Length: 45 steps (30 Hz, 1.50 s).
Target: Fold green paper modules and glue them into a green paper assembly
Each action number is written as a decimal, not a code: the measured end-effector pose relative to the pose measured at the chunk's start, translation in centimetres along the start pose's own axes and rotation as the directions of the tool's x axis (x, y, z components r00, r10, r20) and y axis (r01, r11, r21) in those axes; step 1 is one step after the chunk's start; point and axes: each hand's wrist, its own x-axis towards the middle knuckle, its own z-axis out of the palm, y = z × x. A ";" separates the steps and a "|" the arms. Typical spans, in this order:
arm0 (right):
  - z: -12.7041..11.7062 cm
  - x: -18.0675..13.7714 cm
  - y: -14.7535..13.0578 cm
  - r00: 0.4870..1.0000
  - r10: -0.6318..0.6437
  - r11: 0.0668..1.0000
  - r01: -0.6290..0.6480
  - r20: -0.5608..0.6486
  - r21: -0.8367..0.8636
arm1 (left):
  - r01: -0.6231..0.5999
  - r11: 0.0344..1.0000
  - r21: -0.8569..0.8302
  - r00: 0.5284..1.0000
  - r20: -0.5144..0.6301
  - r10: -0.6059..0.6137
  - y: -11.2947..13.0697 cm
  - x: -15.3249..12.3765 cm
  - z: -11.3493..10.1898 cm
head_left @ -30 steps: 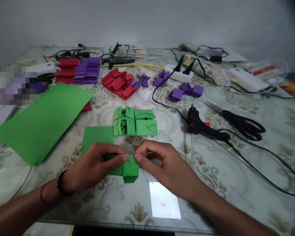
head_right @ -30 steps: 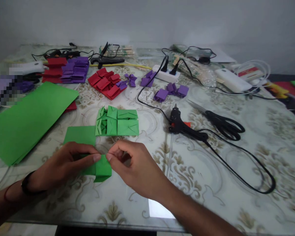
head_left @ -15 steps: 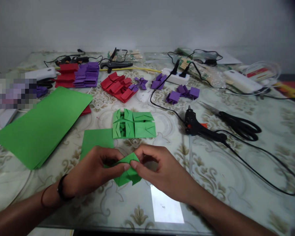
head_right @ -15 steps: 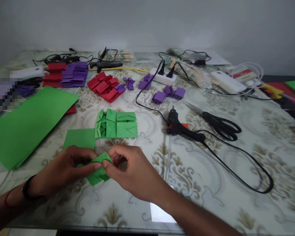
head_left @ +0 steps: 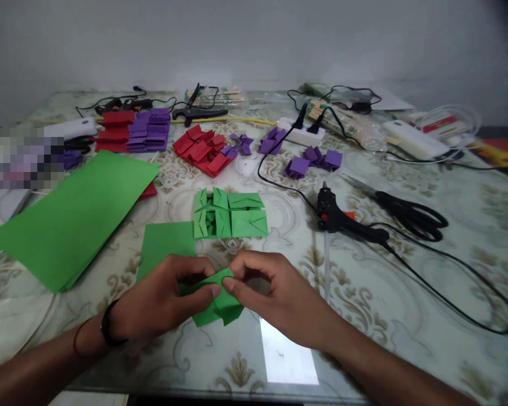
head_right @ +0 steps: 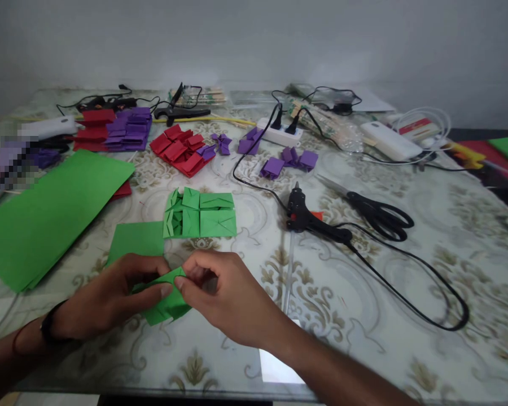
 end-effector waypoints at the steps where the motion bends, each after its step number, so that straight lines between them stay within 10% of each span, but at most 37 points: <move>1: 0.0 0.0 0.0 1.000 0.004 1.000 -0.004 0.003 0.003 | -0.008 1.000 0.009 1.000 0.005 0.008 0.0 0.0 0.0; 32: -0.9 -0.2 -0.5 0.997 -0.050 0.996 0.045 -0.055 -0.081 | 0.014 0.990 -0.142 1.000 0.029 -0.010 0.3 -0.2 -0.4; 45: -0.1 -0.2 0.0 1.000 0.009 0.998 -0.009 0.001 -0.067 | -0.056 0.975 0.216 0.998 0.017 0.053 0.1 -0.2 0.4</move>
